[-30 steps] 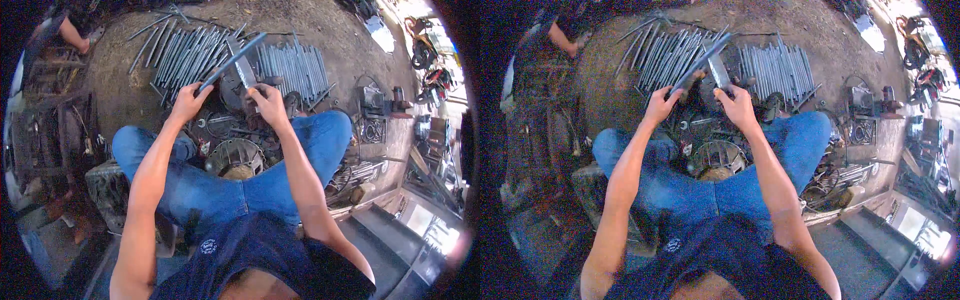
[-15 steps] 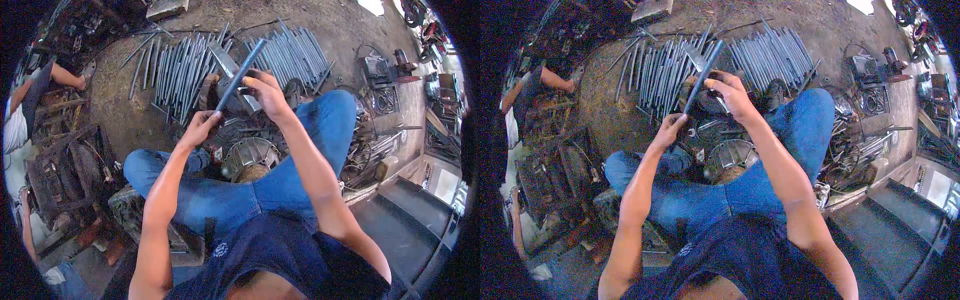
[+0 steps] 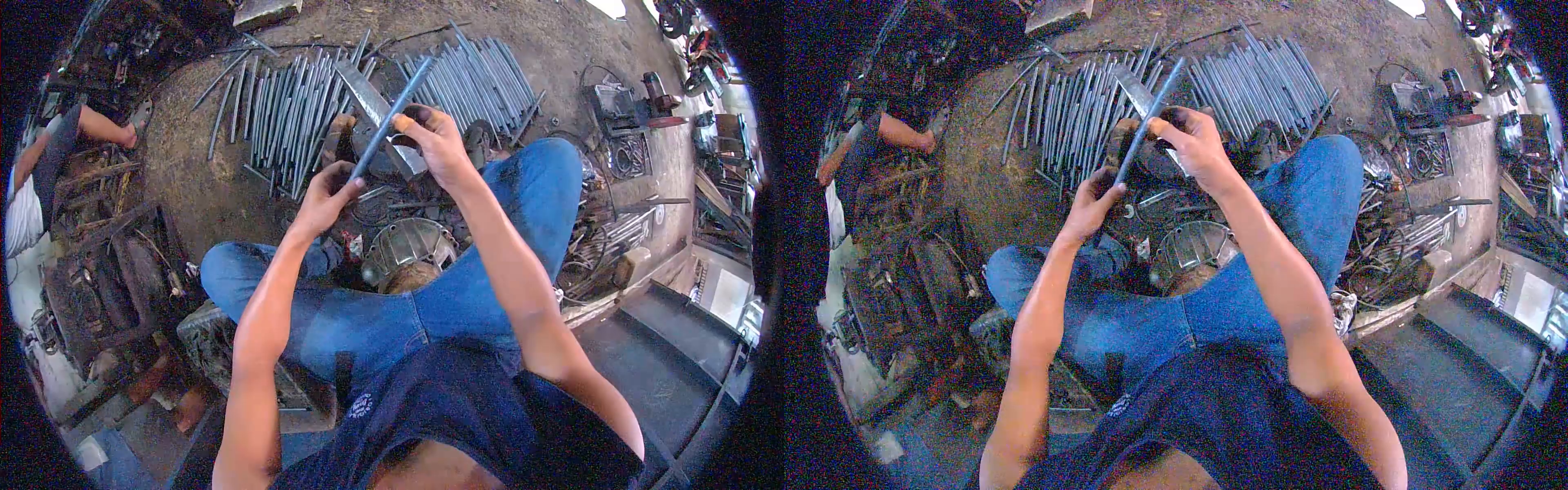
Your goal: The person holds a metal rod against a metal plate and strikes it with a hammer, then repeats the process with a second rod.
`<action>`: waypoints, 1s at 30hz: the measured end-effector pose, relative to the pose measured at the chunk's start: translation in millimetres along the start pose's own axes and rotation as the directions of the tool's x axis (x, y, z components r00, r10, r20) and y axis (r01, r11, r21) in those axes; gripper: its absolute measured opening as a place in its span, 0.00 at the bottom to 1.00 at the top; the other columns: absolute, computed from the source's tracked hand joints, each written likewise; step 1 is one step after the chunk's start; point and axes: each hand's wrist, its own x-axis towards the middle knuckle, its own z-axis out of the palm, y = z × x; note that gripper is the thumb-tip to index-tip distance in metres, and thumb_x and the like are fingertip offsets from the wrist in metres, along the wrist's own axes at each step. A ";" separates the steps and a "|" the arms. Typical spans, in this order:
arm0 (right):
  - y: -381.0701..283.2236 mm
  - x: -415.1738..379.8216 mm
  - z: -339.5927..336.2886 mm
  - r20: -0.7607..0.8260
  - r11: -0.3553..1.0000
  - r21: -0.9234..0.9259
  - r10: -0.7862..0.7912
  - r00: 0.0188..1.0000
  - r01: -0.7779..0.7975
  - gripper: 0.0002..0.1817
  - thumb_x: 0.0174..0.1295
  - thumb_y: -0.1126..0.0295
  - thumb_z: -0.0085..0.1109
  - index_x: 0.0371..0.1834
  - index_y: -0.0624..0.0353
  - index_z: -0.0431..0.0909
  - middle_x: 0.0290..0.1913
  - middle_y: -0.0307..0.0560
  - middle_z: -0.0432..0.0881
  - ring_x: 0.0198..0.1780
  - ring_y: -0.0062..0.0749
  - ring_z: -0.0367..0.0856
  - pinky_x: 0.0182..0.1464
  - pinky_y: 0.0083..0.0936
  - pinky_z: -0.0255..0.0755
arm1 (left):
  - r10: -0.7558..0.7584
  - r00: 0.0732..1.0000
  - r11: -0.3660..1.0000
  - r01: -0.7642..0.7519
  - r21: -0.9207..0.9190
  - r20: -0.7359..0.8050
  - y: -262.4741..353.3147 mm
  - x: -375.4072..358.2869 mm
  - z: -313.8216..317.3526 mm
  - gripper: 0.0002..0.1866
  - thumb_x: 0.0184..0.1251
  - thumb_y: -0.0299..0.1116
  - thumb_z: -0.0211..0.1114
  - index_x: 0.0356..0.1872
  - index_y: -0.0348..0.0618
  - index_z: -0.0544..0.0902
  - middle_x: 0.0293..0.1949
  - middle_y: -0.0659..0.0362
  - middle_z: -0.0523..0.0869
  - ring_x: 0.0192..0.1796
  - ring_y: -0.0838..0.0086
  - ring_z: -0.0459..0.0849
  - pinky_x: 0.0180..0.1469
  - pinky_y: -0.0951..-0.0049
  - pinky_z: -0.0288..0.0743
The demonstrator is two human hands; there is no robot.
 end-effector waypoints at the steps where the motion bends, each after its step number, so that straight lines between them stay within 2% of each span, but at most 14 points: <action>1: -0.1 0.5 -0.1 0.000 1.000 -0.001 0.001 1.000 -0.001 0.14 0.63 0.67 0.61 0.45 0.68 0.80 0.37 0.38 0.83 0.38 0.19 0.78 0.44 0.20 0.72 | 0.000 1.000 1.000 0.000 -0.001 -0.001 1.3 -0.1 -0.5 0.13 0.69 0.36 0.62 0.43 0.34 0.82 0.29 0.68 0.78 0.29 0.86 0.71 0.32 0.82 0.65; 3: 0.6 0.4 0.4 -0.010 0.989 -0.142 -0.036 0.999 0.035 0.13 0.63 0.67 0.61 0.44 0.66 0.80 0.37 0.38 0.83 0.39 0.19 0.77 0.45 0.20 0.71 | 0.003 0.999 0.996 -0.001 0.088 -0.032 5.4 -2.0 -1.3 0.16 0.69 0.37 0.61 0.46 0.32 0.81 0.29 0.68 0.78 0.29 0.86 0.71 0.31 0.82 0.65; 7: 1.1 1.3 7.5 0.025 0.996 -0.076 -0.045 0.999 0.046 0.14 0.63 0.67 0.61 0.46 0.66 0.79 0.39 0.39 0.82 0.39 0.18 0.77 0.44 0.18 0.72 | -0.065 0.998 0.997 0.066 0.043 -0.018 8.7 -5.3 -2.8 0.17 0.70 0.38 0.60 0.46 0.31 0.81 0.29 0.69 0.78 0.31 0.86 0.72 0.33 0.81 0.66; 10: 0.2 1.0 10.3 0.007 0.997 -0.075 -0.025 1.000 0.026 0.16 0.62 0.66 0.62 0.48 0.67 0.79 0.40 0.40 0.82 0.40 0.19 0.77 0.46 0.19 0.71 | -0.105 0.991 0.994 0.101 -0.046 -0.088 12.8 -9.4 -0.9 0.17 0.71 0.39 0.59 0.46 0.30 0.81 0.32 0.68 0.80 0.35 0.86 0.74 0.38 0.80 0.68; 12: 4.1 3.0 6.8 0.029 0.981 -0.191 -0.026 0.999 0.031 0.16 0.62 0.67 0.62 0.48 0.68 0.79 0.41 0.40 0.82 0.41 0.19 0.77 0.47 0.19 0.71 | -0.188 0.978 0.967 0.200 -0.159 0.087 4.6 -4.1 -9.8 0.17 0.71 0.38 0.58 0.47 0.30 0.81 0.35 0.67 0.82 0.38 0.84 0.75 0.42 0.79 0.69; 13: 6.1 3.5 5.8 0.030 0.981 -0.190 -0.026 0.999 0.031 0.16 0.62 0.67 0.62 0.48 0.68 0.79 0.41 0.40 0.82 0.41 0.19 0.77 0.47 0.19 0.71 | -0.188 0.978 0.967 0.200 -0.159 0.086 4.9 -4.9 -9.2 0.17 0.71 0.38 0.58 0.47 0.30 0.81 0.35 0.67 0.82 0.38 0.84 0.75 0.42 0.79 0.69; 15: 8.7 4.0 4.5 0.006 0.981 -0.195 -0.007 1.000 0.008 0.15 0.62 0.67 0.63 0.46 0.68 0.80 0.40 0.40 0.82 0.40 0.20 0.77 0.46 0.19 0.72 | -0.163 0.987 0.984 0.162 -0.072 -0.013 10.3 -7.1 -4.5 0.16 0.72 0.38 0.58 0.45 0.31 0.81 0.36 0.67 0.81 0.37 0.84 0.75 0.42 0.79 0.69; 19: 11.5 3.4 2.0 -0.049 0.979 -0.205 0.005 0.999 -0.015 0.13 0.61 0.68 0.63 0.42 0.67 0.81 0.37 0.40 0.82 0.37 0.20 0.78 0.43 0.19 0.72 | -0.108 0.994 0.992 0.107 -0.068 -0.001 15.8 -10.0 2.4 0.16 0.70 0.38 0.60 0.43 0.30 0.81 0.35 0.66 0.81 0.37 0.84 0.75 0.42 0.78 0.69; 21: 16.7 5.5 -0.1 -0.134 0.987 -0.151 0.035 0.990 -0.055 0.16 0.57 0.64 0.67 0.38 0.68 0.83 0.34 0.42 0.84 0.37 0.18 0.77 0.42 0.20 0.71 | -0.069 0.997 0.993 0.066 0.098 0.030 11.1 -7.5 -0.1 0.21 0.65 0.38 0.66 0.52 0.31 0.78 0.45 0.57 0.83 0.48 0.76 0.78 0.55 0.74 0.70; 25: 12.2 3.1 3.2 -0.154 0.964 -0.250 0.055 0.987 -0.093 0.15 0.57 0.64 0.67 0.37 0.67 0.83 0.34 0.41 0.84 0.35 0.18 0.76 0.40 0.20 0.71 | -0.125 0.992 0.983 0.120 0.137 0.033 5.4 -4.9 -0.6 0.21 0.64 0.36 0.67 0.53 0.31 0.78 0.45 0.58 0.84 0.48 0.76 0.78 0.54 0.75 0.70; 27: 5.1 -1.4 10.7 -0.077 0.976 -0.216 -0.052 0.996 0.034 0.14 0.58 0.64 0.66 0.38 0.66 0.83 0.35 0.40 0.84 0.36 0.18 0.76 0.39 0.19 0.71 | 0.016 1.000 0.994 -0.014 0.112 -0.019 -3.0 -3.6 1.3 0.17 0.66 0.37 0.64 0.49 0.34 0.80 0.31 0.67 0.80 0.33 0.85 0.74 0.34 0.82 0.68; 28: 1.7 -2.5 13.6 -0.076 0.976 -0.217 -0.050 0.996 0.032 0.14 0.58 0.64 0.66 0.38 0.66 0.83 0.35 0.40 0.84 0.36 0.18 0.76 0.39 0.19 0.71 | 0.015 1.000 0.994 -0.012 0.111 -0.020 -0.2 -5.3 1.0 0.17 0.66 0.37 0.64 0.49 0.34 0.80 0.31 0.67 0.80 0.33 0.85 0.74 0.34 0.82 0.68; 30: -3.1 -3.2 16.8 -0.068 0.974 -0.225 0.004 0.998 -0.019 0.12 0.59 0.64 0.65 0.37 0.64 0.81 0.36 0.39 0.82 0.39 0.20 0.78 0.45 0.22 0.71 | -0.153 0.987 0.985 0.157 -0.066 0.057 9.6 -9.0 0.5 0.16 0.67 0.36 0.63 0.48 0.35 0.80 0.31 0.67 0.80 0.32 0.85 0.74 0.34 0.82 0.68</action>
